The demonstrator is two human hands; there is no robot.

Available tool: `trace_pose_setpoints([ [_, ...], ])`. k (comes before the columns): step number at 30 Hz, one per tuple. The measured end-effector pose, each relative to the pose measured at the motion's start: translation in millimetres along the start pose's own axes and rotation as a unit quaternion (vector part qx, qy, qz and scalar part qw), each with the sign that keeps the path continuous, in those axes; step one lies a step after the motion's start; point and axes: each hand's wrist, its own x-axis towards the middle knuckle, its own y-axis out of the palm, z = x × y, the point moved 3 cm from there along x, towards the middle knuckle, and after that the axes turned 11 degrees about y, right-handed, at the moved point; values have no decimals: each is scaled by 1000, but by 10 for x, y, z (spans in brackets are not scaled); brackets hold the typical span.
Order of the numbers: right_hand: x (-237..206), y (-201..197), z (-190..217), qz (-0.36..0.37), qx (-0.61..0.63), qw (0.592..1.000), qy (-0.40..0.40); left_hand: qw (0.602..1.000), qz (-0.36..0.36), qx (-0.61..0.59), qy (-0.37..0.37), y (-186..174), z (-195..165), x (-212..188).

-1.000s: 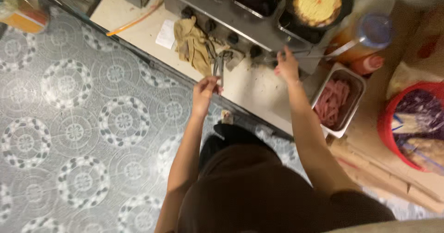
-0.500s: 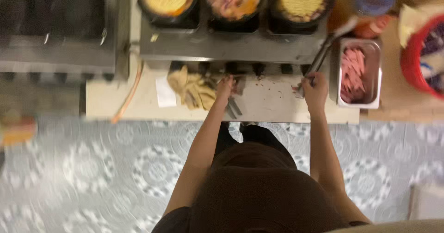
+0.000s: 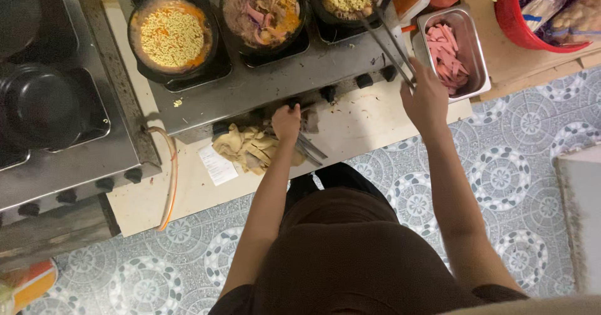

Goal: The person cooks instant noodles in three small pots on a gas stove, adds sliced meat and red cabbage, and stirs the contents with tongs. They then transfer the pots to a tray and continue stirring.

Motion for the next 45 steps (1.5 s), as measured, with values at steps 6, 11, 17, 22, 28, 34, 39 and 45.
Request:
trace_pose_setpoints([
  [6,446,191,189,31,-214,976,-7,922,47,348,162,-32,-255,-14],
  [11,651,600,242,21,-306,952,6,925,90,343,136,-32,-246,23],
  [17,671,849,317,73,-284,954,71,927,90,342,129,-33,-208,13],
  [22,617,580,265,51,-252,964,68,921,54,357,149,-48,-226,6],
  [28,943,472,275,6,-268,963,15,924,71,353,129,-66,-259,-11],
  [34,1363,490,317,-15,-275,961,-22,930,42,342,124,-87,-308,-48],
  [39,1727,302,198,111,-180,976,45,922,-24,354,155,-110,-359,-51],
  [45,1906,4,-71,337,115,908,220,935,28,335,111,-107,-364,-9],
])
